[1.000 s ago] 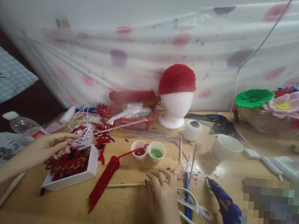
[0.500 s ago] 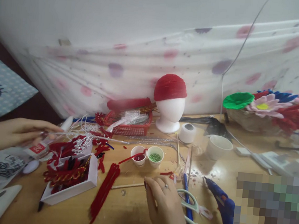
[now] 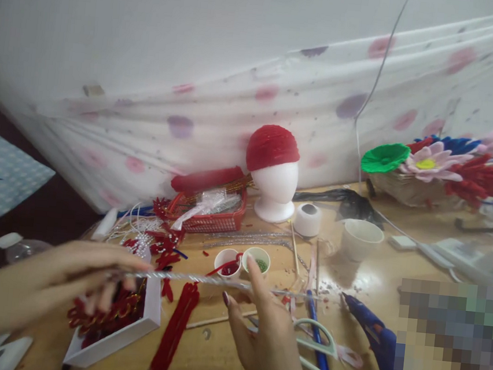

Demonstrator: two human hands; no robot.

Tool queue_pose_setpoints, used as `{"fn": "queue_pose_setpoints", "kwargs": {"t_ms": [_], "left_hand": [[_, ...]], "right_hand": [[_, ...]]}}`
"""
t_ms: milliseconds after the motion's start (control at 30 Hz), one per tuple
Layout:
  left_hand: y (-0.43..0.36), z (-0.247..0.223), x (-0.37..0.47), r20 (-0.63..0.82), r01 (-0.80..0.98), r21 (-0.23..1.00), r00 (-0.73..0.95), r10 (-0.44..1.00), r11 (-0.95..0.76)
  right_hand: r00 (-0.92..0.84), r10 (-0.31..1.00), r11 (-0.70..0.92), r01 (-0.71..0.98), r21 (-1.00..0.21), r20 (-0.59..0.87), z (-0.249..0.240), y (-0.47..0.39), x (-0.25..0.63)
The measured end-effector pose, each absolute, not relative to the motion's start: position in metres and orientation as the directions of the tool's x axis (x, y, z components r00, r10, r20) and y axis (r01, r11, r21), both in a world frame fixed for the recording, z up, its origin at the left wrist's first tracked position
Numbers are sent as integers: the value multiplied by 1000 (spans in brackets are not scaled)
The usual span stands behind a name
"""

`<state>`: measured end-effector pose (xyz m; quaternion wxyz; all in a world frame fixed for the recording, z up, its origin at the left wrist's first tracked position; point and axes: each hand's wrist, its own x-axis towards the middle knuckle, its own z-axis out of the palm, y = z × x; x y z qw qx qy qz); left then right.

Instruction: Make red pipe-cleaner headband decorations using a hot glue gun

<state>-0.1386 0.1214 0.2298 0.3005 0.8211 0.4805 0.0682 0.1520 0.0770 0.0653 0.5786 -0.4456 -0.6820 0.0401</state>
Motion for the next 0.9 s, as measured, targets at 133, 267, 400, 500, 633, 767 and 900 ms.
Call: {"fn": "queue_pose_setpoints", "kwargs": {"t_ms": [133,267,400,500,633,767,900], "left_hand": [[147,222,-68,-273,654,604,707,652,-456],[219,208,-21,3,764,374,566,824,-526],[298,173,26,43,844,260,476,879,-469],[331,148,50,-62,868,212,469,881,-448],[349,133,53,-134,868,220,479,867,-445],[361,145,36,-117,827,334,513,850,-453],[371,174,15,0,737,468,552,834,-488]], "right_hand": [[65,704,530,615,-584,707,60,90,157],[108,711,463,671,-578,695,35,100,168],[51,713,448,734,-510,699,17,102,168],[34,714,428,769,-474,699,11,100,167],[45,693,415,792,-448,720,9,99,169],[46,674,456,760,-464,737,14,98,169],[22,660,488,748,-451,751,21,98,168]]}}
